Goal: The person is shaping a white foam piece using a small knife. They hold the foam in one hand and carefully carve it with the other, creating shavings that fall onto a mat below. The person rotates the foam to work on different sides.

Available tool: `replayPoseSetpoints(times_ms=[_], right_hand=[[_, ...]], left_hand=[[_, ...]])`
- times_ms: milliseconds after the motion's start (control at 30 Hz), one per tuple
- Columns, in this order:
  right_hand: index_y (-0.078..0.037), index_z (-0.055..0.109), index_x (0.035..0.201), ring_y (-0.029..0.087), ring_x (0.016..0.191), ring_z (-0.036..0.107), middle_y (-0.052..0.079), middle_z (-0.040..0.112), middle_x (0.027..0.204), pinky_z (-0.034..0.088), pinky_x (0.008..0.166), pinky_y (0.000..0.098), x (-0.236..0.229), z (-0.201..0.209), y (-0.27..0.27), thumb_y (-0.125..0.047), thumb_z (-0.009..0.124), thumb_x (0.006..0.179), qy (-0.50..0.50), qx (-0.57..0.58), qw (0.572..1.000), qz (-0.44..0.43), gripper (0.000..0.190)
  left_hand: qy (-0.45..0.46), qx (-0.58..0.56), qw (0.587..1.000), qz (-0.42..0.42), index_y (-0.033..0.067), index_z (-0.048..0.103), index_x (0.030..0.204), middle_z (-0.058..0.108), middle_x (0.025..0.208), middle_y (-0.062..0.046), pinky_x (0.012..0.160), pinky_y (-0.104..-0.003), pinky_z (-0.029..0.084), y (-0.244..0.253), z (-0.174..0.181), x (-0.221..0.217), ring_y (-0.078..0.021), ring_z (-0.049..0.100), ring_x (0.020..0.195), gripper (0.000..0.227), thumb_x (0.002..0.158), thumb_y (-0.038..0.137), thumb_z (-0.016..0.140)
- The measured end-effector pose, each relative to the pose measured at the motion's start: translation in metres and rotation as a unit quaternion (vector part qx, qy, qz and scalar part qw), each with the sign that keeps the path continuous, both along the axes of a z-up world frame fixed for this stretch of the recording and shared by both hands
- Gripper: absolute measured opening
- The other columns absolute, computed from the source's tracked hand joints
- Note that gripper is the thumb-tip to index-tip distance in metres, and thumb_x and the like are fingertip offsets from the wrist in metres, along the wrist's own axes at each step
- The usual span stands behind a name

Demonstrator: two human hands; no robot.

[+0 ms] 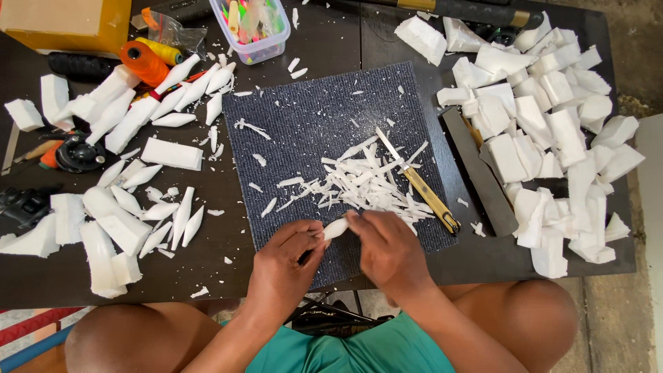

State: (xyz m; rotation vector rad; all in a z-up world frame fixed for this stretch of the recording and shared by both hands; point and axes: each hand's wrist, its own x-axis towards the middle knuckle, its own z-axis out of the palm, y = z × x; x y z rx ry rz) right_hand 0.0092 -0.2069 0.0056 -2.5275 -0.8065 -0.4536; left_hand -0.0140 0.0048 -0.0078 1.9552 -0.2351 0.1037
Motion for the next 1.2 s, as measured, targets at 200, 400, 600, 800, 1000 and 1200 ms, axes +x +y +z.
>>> replayPoseSetpoints(times_ms=[200, 400, 600, 800, 1000, 1200], right_hand=[[0.002, 0.067, 0.130, 0.031, 0.090, 0.064, 0.014, 0.064, 0.109, 0.055, 0.079, 0.0443, -0.008, 0.013, 0.012, 0.005, 0.053, 0.101, -0.002, 0.040, 0.999, 0.006, 0.033], [-0.005, 0.064, 0.137, 0.034, 0.102, 0.062, 0.012, 0.063, 0.120, 0.057, 0.090, 0.0500, -0.006, -0.025, -0.015, 0.002, 0.057, 0.099, 0.047, 0.005, 0.998, -0.037, 0.039], [0.001, 0.068, 0.129, 0.030, 0.095, 0.065, 0.011, 0.068, 0.110, 0.059, 0.082, 0.0404, -0.007, -0.002, 0.011, 0.009, 0.054, 0.098, 0.005, 0.048, 0.999, 0.018, 0.035], [0.002, 0.065, 0.128, 0.023, 0.082, 0.063, 0.013, 0.069, 0.100, 0.057, 0.069, 0.0311, -0.008, -0.007, 0.006, 0.004, 0.061, 0.097, 0.006, 0.049, 0.999, -0.019, 0.031], [0.000, 0.067, 0.128, 0.033, 0.098, 0.062, 0.012, 0.063, 0.113, 0.055, 0.088, 0.0452, -0.005, -0.012, -0.010, 0.003, 0.057, 0.098, 0.046, 0.020, 0.998, -0.037, 0.032], [0.003, 0.064, 0.133, 0.029, 0.092, 0.065, 0.011, 0.068, 0.106, 0.058, 0.078, 0.0393, -0.008, -0.007, 0.006, 0.009, 0.055, 0.097, 0.002, 0.023, 1.000, 0.007, 0.037]], left_hand=[[0.007, 0.029, 1.000, 0.004, 0.0044, 0.075, 0.105, 0.070, 0.122, -0.010, 0.096, -0.039, 0.072, 0.001, 0.003, -0.001, -0.0243, 0.075, 0.108, 0.014, 0.091, 0.009, 0.075], [0.017, 0.038, 0.999, -0.002, 0.0066, 0.074, 0.099, 0.069, 0.123, -0.009, 0.097, -0.040, 0.071, 0.001, 0.002, 0.001, -0.0242, 0.075, 0.108, 0.008, 0.092, 0.011, 0.074], [-0.045, 0.032, 0.998, 0.024, 0.0018, 0.077, 0.098, 0.074, 0.114, -0.011, 0.084, -0.030, 0.070, -0.003, 0.003, 0.005, -0.0178, 0.077, 0.098, 0.011, 0.089, 0.007, 0.079], [-0.011, 0.030, 0.999, 0.021, 0.0030, 0.077, 0.096, 0.074, 0.114, -0.009, 0.088, -0.032, 0.071, -0.002, 0.004, 0.001, -0.0184, 0.077, 0.099, 0.009, 0.090, 0.009, 0.078], [-0.032, 0.054, 0.998, 0.017, 0.0052, 0.078, 0.102, 0.074, 0.115, -0.009, 0.093, -0.035, 0.069, -0.002, 0.002, 0.002, -0.0199, 0.077, 0.101, 0.014, 0.088, 0.010, 0.079], [-0.065, 0.039, 0.997, 0.022, 0.0072, 0.078, 0.107, 0.075, 0.112, -0.009, 0.089, -0.033, 0.065, -0.003, 0.009, 0.007, -0.0190, 0.077, 0.100, 0.017, 0.089, 0.009, 0.079]])
